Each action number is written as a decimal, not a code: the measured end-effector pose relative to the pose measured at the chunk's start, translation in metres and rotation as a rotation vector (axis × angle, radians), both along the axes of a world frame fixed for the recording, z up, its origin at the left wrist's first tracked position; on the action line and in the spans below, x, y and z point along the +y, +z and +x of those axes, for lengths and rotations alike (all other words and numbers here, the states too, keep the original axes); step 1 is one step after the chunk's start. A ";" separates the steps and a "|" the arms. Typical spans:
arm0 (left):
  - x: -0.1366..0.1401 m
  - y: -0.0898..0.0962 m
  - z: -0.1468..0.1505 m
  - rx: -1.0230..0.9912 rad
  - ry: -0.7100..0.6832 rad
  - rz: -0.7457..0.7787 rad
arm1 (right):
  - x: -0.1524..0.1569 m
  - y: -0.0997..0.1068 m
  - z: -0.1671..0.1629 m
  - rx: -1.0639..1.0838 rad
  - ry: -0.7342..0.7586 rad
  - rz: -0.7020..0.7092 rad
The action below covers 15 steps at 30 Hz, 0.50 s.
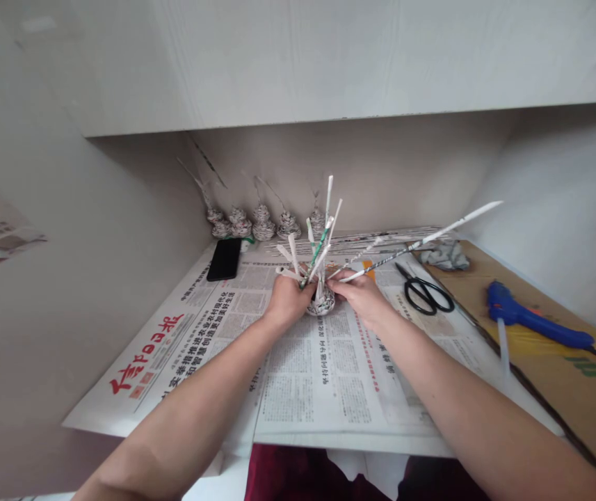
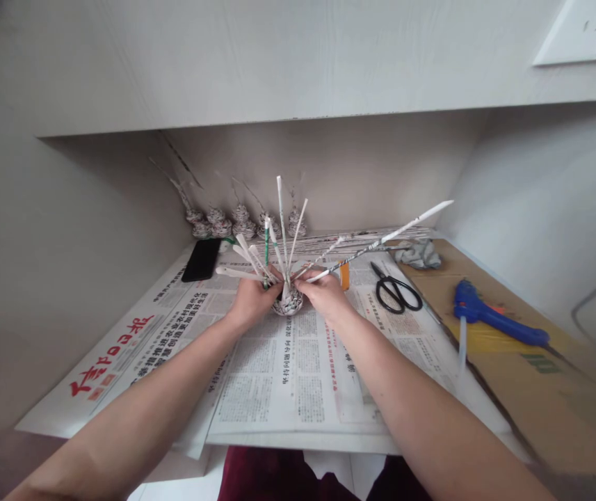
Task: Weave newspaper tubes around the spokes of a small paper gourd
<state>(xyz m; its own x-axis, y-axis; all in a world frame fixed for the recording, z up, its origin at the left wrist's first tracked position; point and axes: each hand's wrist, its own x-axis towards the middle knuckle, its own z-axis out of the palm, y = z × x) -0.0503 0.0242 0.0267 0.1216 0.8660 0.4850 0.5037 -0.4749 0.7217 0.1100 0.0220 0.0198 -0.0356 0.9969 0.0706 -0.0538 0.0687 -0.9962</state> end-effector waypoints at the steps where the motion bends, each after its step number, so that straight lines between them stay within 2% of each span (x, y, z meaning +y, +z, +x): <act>1: 0.000 -0.001 0.000 0.012 0.007 -0.004 | -0.001 -0.001 0.000 -0.060 -0.022 0.055; 4: 0.000 -0.001 -0.001 0.032 0.031 -0.046 | -0.002 -0.001 0.000 -0.262 -0.091 0.163; 7: -0.001 -0.001 -0.002 0.054 0.047 -0.082 | -0.002 -0.001 0.001 -0.351 -0.126 0.210; 12: -0.001 -0.001 -0.001 -0.006 -0.007 -0.085 | 0.002 -0.004 0.003 -0.291 -0.077 0.256; 15: 0.001 -0.002 0.000 -0.074 0.005 -0.099 | 0.006 -0.005 0.005 -0.204 -0.111 0.176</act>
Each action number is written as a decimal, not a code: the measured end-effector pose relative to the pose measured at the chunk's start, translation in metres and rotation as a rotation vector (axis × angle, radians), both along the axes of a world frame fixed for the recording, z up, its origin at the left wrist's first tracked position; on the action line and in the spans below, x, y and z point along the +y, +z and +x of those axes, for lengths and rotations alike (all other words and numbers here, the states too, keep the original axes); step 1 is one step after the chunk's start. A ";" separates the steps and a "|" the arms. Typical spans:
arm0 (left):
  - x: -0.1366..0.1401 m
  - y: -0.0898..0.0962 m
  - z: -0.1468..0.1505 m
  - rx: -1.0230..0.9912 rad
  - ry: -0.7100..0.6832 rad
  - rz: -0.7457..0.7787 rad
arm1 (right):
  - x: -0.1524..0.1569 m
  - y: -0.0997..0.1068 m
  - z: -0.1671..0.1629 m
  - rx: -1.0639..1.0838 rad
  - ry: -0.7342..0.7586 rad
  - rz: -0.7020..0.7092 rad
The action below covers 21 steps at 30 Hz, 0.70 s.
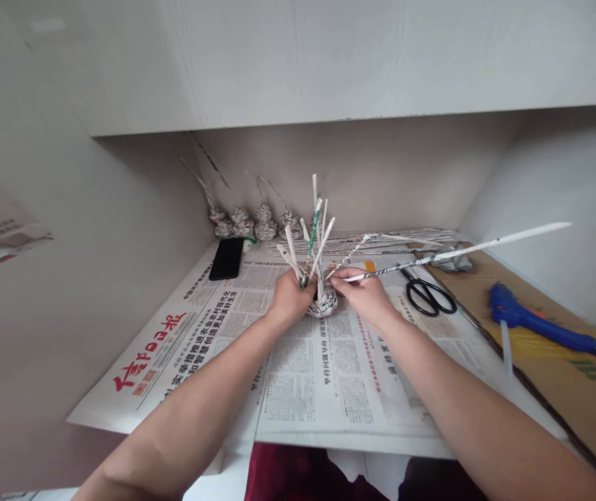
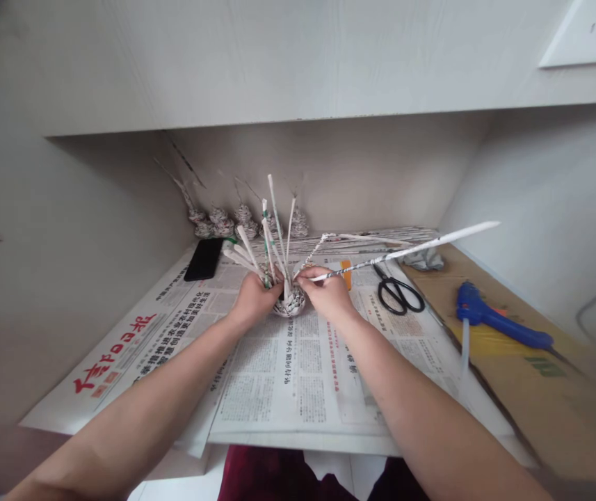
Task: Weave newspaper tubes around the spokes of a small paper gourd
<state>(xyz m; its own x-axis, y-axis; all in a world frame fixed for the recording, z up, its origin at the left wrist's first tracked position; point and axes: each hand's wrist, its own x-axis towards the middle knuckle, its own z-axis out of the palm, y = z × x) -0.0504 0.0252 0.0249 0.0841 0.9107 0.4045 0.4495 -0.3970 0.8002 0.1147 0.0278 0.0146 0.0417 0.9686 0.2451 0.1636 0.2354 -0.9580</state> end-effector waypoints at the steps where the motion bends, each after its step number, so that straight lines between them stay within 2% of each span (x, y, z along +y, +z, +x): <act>1: 0.001 -0.001 0.000 -0.013 0.021 -0.006 | 0.001 0.000 0.000 0.044 -0.021 -0.053; 4: 0.004 -0.002 -0.001 -0.043 0.071 -0.007 | -0.001 0.005 0.001 0.130 -0.051 -0.281; 6: 0.004 -0.002 -0.002 -0.041 0.093 -0.018 | -0.005 0.011 0.000 0.101 -0.008 -0.425; 7: 0.004 -0.002 -0.003 -0.031 0.105 -0.028 | -0.008 0.013 -0.001 0.064 0.019 -0.450; 9: 0.004 -0.002 -0.003 -0.004 0.126 -0.043 | -0.013 0.018 -0.002 -0.049 0.057 -0.354; 12: 0.002 0.000 -0.001 0.019 0.131 -0.053 | -0.019 0.020 -0.004 -0.235 0.015 -0.036; 14: 0.001 0.001 0.000 0.021 0.114 -0.064 | -0.020 0.018 -0.006 -0.285 0.004 0.087; 16: 0.000 0.002 0.000 0.025 0.091 -0.074 | -0.019 0.015 -0.007 -0.266 0.038 0.124; 21: 0.000 0.004 -0.001 0.041 0.085 -0.079 | -0.014 0.007 -0.007 -0.179 0.151 0.112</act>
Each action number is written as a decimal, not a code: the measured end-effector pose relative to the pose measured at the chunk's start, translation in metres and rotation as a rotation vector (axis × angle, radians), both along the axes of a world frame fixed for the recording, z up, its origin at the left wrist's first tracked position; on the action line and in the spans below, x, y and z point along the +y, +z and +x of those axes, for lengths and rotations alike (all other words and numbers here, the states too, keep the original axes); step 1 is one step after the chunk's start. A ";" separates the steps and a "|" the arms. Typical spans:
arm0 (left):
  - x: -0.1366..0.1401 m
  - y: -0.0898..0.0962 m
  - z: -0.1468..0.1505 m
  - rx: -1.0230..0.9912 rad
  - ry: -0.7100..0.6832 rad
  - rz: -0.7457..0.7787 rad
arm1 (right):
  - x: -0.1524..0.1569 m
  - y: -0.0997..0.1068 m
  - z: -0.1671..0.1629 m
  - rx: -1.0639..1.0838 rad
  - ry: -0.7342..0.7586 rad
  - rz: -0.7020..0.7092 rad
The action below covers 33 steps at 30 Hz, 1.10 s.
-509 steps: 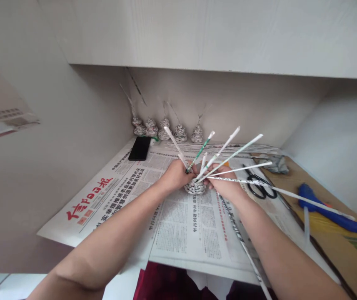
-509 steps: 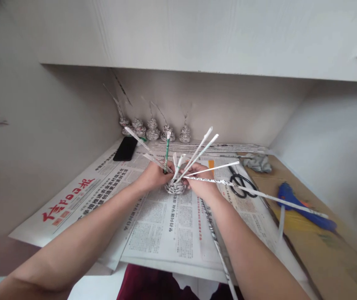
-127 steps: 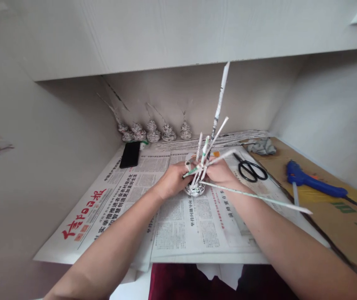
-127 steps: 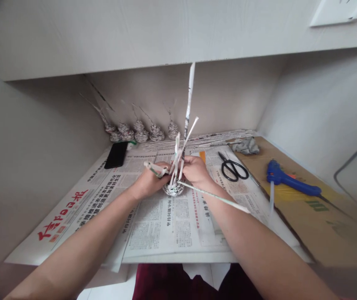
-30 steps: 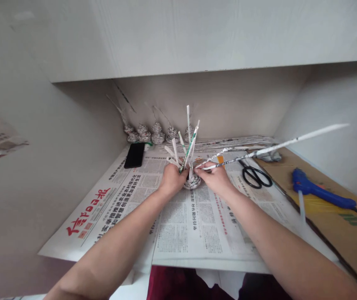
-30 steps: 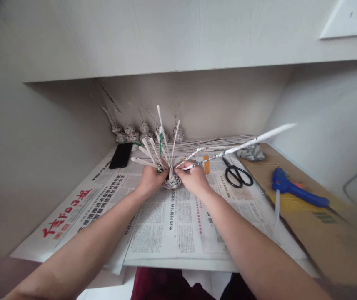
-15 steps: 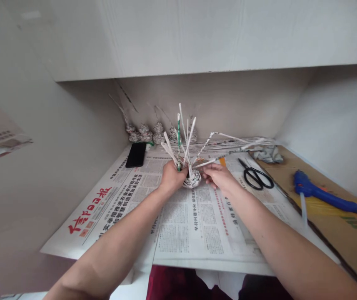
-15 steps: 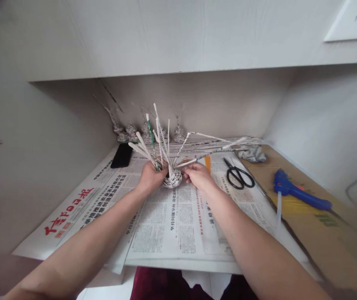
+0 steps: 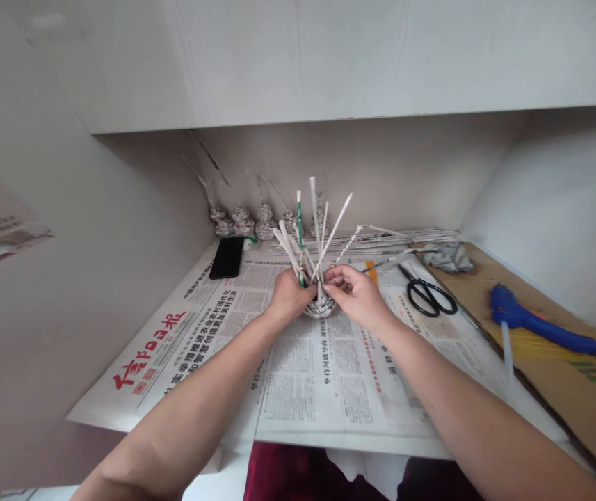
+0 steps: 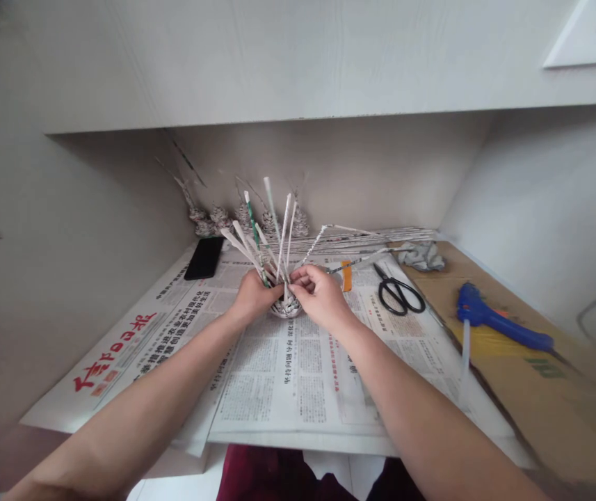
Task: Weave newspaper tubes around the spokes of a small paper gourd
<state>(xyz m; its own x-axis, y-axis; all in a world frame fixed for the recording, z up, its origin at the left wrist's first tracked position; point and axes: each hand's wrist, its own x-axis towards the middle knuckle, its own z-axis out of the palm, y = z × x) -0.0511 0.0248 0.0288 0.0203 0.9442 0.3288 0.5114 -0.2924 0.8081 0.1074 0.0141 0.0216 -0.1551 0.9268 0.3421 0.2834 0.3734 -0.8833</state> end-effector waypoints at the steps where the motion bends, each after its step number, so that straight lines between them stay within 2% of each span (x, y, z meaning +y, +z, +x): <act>1: 0.000 0.000 0.000 -0.014 -0.020 0.004 | 0.001 -0.001 0.001 0.006 0.023 -0.012; 4: 0.002 -0.001 -0.001 -0.062 -0.089 0.018 | 0.002 -0.001 0.002 0.005 0.055 -0.012; 6: 0.003 -0.002 -0.002 -0.079 -0.120 0.020 | 0.001 0.001 0.002 -0.017 0.029 0.042; 11: 0.006 -0.005 -0.005 -0.071 -0.162 0.009 | -0.005 0.007 0.002 -0.234 -0.202 0.286; 13: 0.007 -0.006 -0.006 -0.056 -0.151 0.002 | -0.006 0.006 0.003 -0.258 -0.222 0.303; 20: 0.008 -0.007 -0.005 -0.079 -0.156 -0.018 | 0.004 -0.007 0.001 0.021 -0.162 0.063; 26: 0.002 -0.003 -0.002 -0.077 -0.245 -0.012 | 0.011 -0.006 -0.002 0.352 -0.214 -0.288; 30: -0.002 0.000 -0.001 -0.091 -0.307 -0.007 | 0.010 0.000 0.002 0.374 -0.213 -0.425; 33: -0.002 -0.001 -0.001 -0.071 -0.304 0.003 | 0.009 0.002 0.006 0.289 -0.136 -0.427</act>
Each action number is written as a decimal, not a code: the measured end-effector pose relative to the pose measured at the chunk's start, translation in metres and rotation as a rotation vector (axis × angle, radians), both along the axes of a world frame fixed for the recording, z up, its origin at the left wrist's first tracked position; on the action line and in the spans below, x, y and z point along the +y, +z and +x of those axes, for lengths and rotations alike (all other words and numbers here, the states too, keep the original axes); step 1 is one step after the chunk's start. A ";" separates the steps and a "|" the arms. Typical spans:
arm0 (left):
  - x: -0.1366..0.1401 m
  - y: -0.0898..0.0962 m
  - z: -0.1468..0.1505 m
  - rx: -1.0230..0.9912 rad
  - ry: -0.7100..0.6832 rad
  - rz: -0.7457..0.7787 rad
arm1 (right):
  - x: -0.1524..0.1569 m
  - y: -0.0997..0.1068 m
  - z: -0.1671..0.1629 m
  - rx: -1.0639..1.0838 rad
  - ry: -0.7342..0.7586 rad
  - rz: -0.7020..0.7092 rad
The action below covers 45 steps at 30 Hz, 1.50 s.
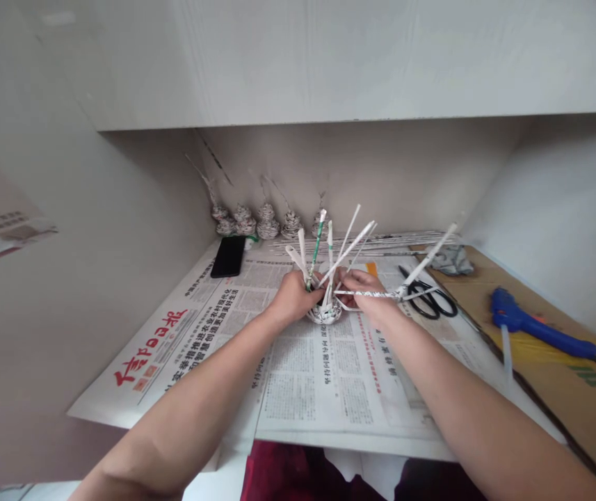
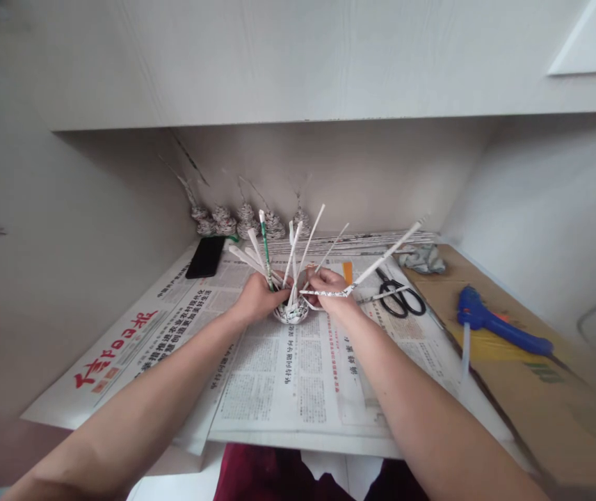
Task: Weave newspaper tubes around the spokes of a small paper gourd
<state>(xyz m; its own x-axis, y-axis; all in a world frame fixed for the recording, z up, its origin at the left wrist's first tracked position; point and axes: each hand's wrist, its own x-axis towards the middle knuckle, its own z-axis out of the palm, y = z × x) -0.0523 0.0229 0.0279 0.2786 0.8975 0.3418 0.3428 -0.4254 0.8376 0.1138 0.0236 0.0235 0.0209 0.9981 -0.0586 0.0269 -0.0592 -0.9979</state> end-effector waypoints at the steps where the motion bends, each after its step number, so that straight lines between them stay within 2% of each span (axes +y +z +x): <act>1: 0.001 -0.001 -0.001 0.010 0.015 0.004 | 0.000 0.000 0.001 -0.053 0.037 0.040; 4: 0.002 -0.001 -0.003 0.024 0.027 0.013 | 0.000 -0.001 0.003 -0.270 0.076 0.212; 6: 0.002 0.000 -0.005 0.024 -0.028 0.022 | 0.001 -0.003 0.004 -0.352 0.050 0.283; 11: -0.002 0.007 -0.007 0.032 -0.153 0.065 | 0.006 -0.007 0.007 -0.309 0.063 0.328; 14: -0.005 0.011 -0.006 0.075 -0.112 0.095 | 0.007 -0.008 0.008 -0.300 0.066 0.325; 16: -0.006 0.014 -0.005 0.171 -0.097 0.160 | 0.005 -0.007 0.006 -0.269 0.049 0.322; 20: -0.007 0.019 -0.007 0.308 -0.148 0.234 | 0.000 -0.006 0.002 -0.231 0.020 0.336; 26: -0.007 0.019 -0.010 0.235 -0.224 0.213 | -0.001 -0.006 0.003 -0.274 0.001 0.318; 35: -0.006 0.018 -0.009 0.239 -0.195 0.170 | -0.001 -0.006 -0.002 -0.087 0.022 0.236; 40: -0.007 0.017 -0.007 0.173 -0.099 0.141 | 0.001 -0.008 -0.003 -0.049 0.053 0.282; 45: -0.005 0.015 -0.006 0.154 -0.023 0.090 | -0.005 0.000 -0.006 -0.017 0.104 0.285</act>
<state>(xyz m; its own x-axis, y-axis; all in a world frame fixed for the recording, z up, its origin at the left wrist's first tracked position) -0.0578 0.0174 0.0429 0.3536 0.8582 0.3720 0.4537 -0.5051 0.7342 0.1074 0.0182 0.0230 -0.0833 0.9710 0.2239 0.0350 0.2274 -0.9732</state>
